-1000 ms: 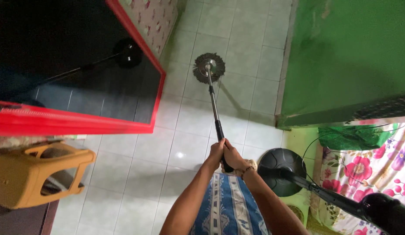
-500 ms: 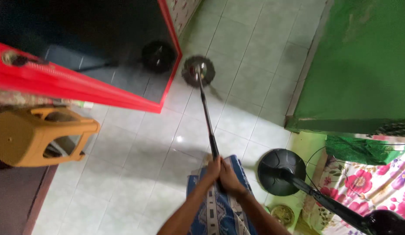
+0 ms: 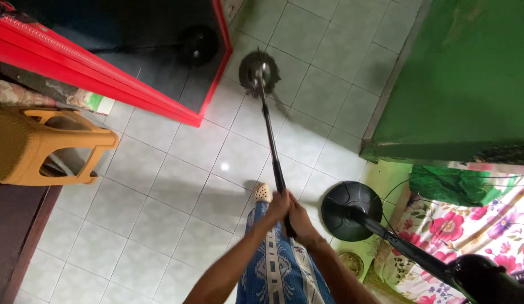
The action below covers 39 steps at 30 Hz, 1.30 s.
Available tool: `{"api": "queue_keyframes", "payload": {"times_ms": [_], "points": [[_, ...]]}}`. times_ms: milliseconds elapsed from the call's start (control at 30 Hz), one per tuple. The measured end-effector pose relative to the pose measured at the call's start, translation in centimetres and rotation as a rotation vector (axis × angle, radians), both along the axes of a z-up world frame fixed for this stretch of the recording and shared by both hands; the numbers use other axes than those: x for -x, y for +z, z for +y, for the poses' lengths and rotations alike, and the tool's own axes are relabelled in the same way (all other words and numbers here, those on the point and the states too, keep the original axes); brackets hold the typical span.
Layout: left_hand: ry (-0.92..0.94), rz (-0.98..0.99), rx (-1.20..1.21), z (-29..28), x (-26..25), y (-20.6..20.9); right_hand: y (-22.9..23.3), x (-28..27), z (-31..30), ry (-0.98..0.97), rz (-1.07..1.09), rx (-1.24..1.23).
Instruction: Mop the tiled floor of a house using a spin mop and bucket of soapy water.
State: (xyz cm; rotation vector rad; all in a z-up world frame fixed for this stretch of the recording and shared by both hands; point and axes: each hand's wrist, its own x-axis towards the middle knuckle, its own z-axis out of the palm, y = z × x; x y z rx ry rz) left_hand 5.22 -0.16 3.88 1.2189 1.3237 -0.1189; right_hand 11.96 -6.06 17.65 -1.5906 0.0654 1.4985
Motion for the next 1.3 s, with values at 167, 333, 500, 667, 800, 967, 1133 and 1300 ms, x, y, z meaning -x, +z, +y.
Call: {"api": "queue_keyframes", "payload": {"times_ms": [167, 333, 500, 667, 800, 967, 1133, 1300], "points": [[-0.132, 0.039, 0.062, -10.1, 1.9, 1.2, 2.8, 0.6, -8.3, 0.033, -0.04, 0.061], [0.078, -0.178, 0.068, -5.6, 0.2, 0.2, 7.1, -2.7, -4.2, -0.011, 0.277, -0.115], [0.186, -0.226, 0.185, 2.4, -4.3, 1.6, 2.9, -5.6, 0.2, -0.191, 0.378, -0.17], [0.165, -0.182, 0.083, 1.7, -6.9, 1.9, 3.0, -5.7, -1.0, -0.324, 0.285, -0.089], [-0.071, -0.012, -0.111, -7.6, -4.3, -3.2, 3.2, -2.3, -8.7, -0.292, 0.141, -0.106], [-0.144, -0.002, 0.005, -15.8, -0.3, 3.4, 7.3, 1.4, -14.9, -0.359, 0.19, 0.144], [-0.068, -0.073, -0.03, -14.8, 1.3, 1.6, 4.3, 2.9, -14.4, -0.354, 0.191, 0.145], [0.034, -0.208, -0.048, -5.2, -0.7, 11.9, -1.2, -0.1, -7.9, -0.213, -0.159, -0.168]]}}
